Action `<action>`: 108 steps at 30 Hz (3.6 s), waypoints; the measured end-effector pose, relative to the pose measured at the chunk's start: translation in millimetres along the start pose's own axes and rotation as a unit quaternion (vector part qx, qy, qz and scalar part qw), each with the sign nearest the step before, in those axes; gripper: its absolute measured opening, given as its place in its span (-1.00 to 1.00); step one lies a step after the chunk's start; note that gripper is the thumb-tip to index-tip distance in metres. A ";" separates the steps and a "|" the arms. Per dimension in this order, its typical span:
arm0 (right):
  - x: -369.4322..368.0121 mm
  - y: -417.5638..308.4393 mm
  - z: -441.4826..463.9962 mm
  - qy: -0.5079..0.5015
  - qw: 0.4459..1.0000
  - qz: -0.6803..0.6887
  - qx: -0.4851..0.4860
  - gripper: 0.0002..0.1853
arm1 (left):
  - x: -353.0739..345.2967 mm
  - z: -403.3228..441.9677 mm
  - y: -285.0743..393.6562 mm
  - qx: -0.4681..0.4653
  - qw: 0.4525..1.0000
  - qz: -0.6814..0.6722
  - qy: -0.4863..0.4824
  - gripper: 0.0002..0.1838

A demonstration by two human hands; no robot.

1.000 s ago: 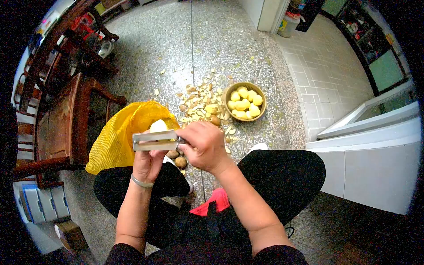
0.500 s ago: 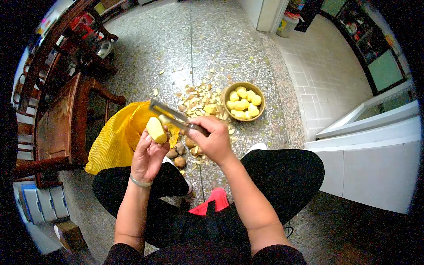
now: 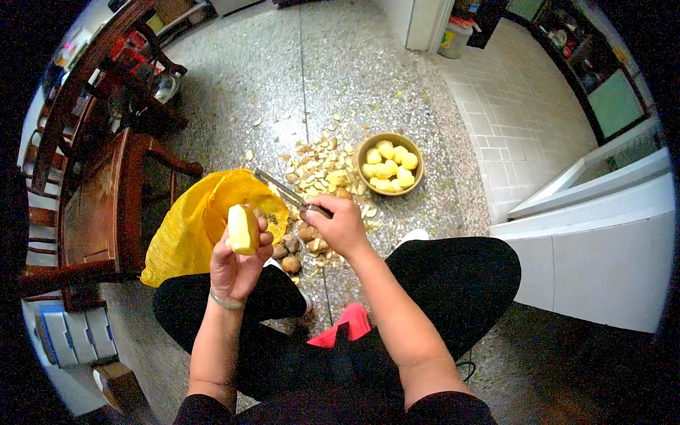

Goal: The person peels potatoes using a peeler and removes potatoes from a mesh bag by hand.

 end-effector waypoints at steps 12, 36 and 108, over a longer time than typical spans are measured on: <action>-14.6 -32.1 -7.2 -0.051 0.997 0.017 0.060 -0.78 | 17.0 2.0 2.0 -0.020 0.991 0.087 0.098 -0.37; 24.2 -14.5 9.9 0.018 0.967 -0.223 0.124 -0.80 | 10.3 -2.3 -14.1 0.029 0.995 0.073 0.063 -0.49; -24.0 -94.0 -23.8 -0.029 0.918 -0.211 0.334 -0.74 | 43.9 -0.7 -0.6 -0.034 0.991 0.075 0.108 -0.65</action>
Point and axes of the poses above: each hand's wrist, its own z-axis towards the middle knuckle, its own x-axis out of the back of the hand, y = z × x, the point moved 9 cm from there along z, towards the middle knuckle, and after that the axes turned 2 degrees about x, right-handed, at the moved point
